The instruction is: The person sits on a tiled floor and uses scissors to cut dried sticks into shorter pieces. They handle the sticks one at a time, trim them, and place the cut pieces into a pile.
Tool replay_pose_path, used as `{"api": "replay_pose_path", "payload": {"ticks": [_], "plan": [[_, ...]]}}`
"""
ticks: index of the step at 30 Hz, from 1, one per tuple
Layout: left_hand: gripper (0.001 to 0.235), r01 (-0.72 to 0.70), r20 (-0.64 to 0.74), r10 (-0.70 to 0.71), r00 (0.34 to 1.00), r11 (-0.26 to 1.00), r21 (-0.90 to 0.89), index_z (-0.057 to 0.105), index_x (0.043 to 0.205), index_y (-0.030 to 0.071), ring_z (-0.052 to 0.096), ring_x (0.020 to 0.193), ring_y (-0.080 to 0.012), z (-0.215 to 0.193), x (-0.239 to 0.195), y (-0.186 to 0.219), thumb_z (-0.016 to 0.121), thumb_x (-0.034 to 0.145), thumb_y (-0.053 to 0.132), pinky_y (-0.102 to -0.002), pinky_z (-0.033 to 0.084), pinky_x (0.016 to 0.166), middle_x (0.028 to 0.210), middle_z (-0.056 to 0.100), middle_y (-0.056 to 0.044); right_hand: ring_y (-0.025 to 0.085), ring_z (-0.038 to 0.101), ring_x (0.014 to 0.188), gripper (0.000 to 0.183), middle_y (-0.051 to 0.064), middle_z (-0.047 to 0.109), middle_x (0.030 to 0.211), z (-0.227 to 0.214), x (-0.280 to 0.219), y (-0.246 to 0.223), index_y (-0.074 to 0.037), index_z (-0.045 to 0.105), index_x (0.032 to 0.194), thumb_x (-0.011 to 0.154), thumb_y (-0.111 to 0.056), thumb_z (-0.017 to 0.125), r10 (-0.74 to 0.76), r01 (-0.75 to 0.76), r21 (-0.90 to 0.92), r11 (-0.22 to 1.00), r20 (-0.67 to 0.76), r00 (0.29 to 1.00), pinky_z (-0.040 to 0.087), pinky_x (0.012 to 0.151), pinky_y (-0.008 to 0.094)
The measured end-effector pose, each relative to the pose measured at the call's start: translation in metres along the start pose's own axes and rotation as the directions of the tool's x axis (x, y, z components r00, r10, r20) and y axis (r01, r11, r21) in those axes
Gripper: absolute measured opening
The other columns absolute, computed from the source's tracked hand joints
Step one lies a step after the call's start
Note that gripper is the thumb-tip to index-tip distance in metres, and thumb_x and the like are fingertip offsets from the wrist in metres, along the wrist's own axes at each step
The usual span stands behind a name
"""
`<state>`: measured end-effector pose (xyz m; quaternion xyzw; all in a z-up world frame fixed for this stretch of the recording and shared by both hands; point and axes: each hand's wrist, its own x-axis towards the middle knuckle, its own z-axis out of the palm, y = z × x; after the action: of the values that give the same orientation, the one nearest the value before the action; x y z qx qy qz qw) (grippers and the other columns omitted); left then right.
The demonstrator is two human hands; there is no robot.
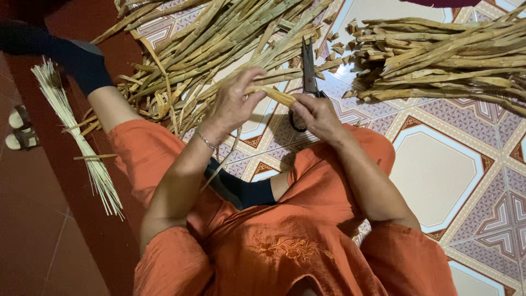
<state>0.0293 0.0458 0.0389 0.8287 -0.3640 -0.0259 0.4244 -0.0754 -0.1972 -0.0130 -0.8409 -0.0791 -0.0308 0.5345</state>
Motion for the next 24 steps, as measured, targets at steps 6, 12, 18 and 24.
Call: {"api": "replay_pose_path", "payload": {"ticks": [6, 12, 18, 24], "plan": [[0.013, -0.270, 0.028, 0.279, 0.960, 0.895, 0.356, 0.066, 0.108, 0.002, 0.069, 0.087, -0.0231, 0.013, -0.009, -0.015, 0.063, 0.105, 0.014, -0.032, 0.060, 0.075, 0.100, 0.069, -0.012, 0.004, 0.045, 0.067, 0.027, -0.008, 0.055, 0.076, -0.005, -0.002, 0.018, -0.005, 0.073, 0.102, 0.109, -0.025, 0.057, 0.338, -0.432, 0.422, 0.797, 0.281, 0.898, 0.038, 0.060, 0.023], [0.031, 0.576, 0.467, -0.347, 0.813, 0.591, -0.564, 0.065, 0.091, 0.003, 0.048, 0.059, -0.0070, 0.031, -0.031, -0.026, 0.055, 0.112, 0.024, -0.021, 0.040, 0.053, 0.073, 0.055, 0.002, 0.018, 0.052, 0.060, 0.009, 0.002, 0.066, 0.073, 0.001, 0.003, 0.001, -0.013, 0.073, 0.099, 0.104, -0.018, 0.067, -0.210, 0.156, -0.408, 0.900, -0.090, 0.974, 0.044, 0.068, 0.035], [0.017, 0.539, 0.468, -0.320, 0.824, 0.187, -0.821, 0.066, 0.096, 0.002, 0.043, 0.056, -0.0050, 0.024, -0.028, -0.011, 0.065, 0.103, 0.017, -0.019, 0.034, 0.050, 0.072, 0.054, 0.002, 0.023, 0.061, 0.068, 0.029, 0.007, 0.071, 0.089, -0.007, 0.010, -0.027, -0.008, 0.067, 0.130, 0.102, -0.016, 0.068, -0.387, 0.320, -0.431, 0.844, -0.076, 0.919, 0.040, 0.066, 0.039], [0.021, 0.391, 0.155, -0.363, 0.919, 0.892, -0.228, 0.063, 0.119, 0.005, 0.066, 0.073, -0.0129, 0.015, -0.019, 0.002, 0.067, 0.100, 0.012, -0.025, 0.058, 0.061, 0.088, 0.068, -0.005, 0.025, 0.065, 0.073, 0.017, 0.006, 0.069, 0.083, 0.001, 0.010, -0.034, -0.009, 0.067, 0.119, 0.102, -0.014, 0.066, -0.281, 0.245, -0.407, 0.880, -0.031, 0.959, 0.040, 0.068, 0.043]]}}
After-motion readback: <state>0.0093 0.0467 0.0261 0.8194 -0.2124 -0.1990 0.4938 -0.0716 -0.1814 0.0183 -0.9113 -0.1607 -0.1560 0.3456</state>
